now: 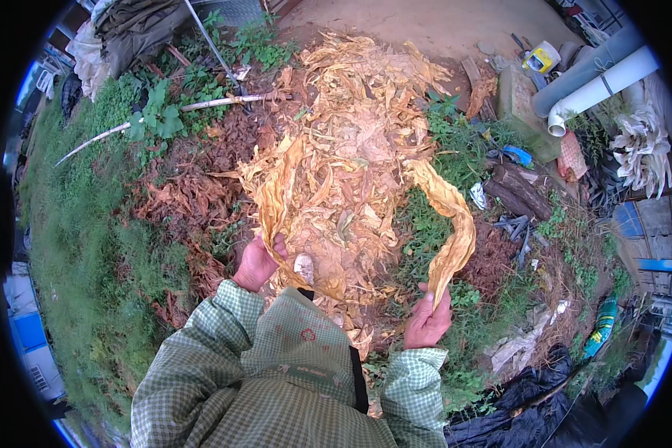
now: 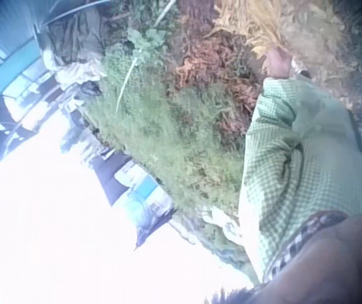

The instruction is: The person picks up dried yellow leaves from the ground, walks to a covered area, and places them onto metal racks. They then carry the loaded racks into a storage shed and add the leaves to a large pile.

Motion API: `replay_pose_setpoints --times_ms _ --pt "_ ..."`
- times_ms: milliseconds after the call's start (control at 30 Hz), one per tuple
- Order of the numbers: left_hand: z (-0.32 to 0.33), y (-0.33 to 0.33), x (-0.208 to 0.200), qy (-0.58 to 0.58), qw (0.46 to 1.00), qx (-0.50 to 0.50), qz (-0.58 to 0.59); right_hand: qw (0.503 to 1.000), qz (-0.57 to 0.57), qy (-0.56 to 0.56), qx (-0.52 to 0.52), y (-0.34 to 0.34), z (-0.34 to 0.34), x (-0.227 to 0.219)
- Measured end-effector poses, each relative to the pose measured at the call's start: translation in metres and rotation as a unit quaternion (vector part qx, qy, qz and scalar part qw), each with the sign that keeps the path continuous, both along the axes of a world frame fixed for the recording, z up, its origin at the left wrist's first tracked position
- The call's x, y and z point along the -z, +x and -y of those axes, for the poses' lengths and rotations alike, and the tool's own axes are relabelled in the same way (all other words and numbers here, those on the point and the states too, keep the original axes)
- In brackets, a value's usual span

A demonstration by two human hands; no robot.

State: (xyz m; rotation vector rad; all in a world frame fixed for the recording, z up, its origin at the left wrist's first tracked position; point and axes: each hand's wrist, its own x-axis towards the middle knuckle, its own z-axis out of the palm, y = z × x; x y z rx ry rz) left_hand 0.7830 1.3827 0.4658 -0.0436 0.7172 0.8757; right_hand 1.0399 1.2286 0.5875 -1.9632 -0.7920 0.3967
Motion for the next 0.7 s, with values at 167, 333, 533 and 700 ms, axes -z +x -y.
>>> replay_pose_setpoints --times_ms 167,333,533,700 --pt "-0.013 0.055 -0.013 -0.066 0.987 0.069 0.126 0.973 0.063 -0.077 -0.208 -0.012 -0.030 0.051" --pt "-0.054 0.124 -0.048 -0.059 0.984 0.083 0.149 0.961 -0.171 -0.078 -0.205 -0.028 -0.060 0.042" --pt "-0.131 0.221 -0.052 -0.053 0.981 0.121 0.141 0.907 -0.329 -0.078 -0.250 0.044 -0.122 0.002" --pt "-0.198 0.284 -0.088 -0.016 0.986 0.165 -0.018 0.963 -0.178 0.006 -0.204 0.124 -0.193 0.024"
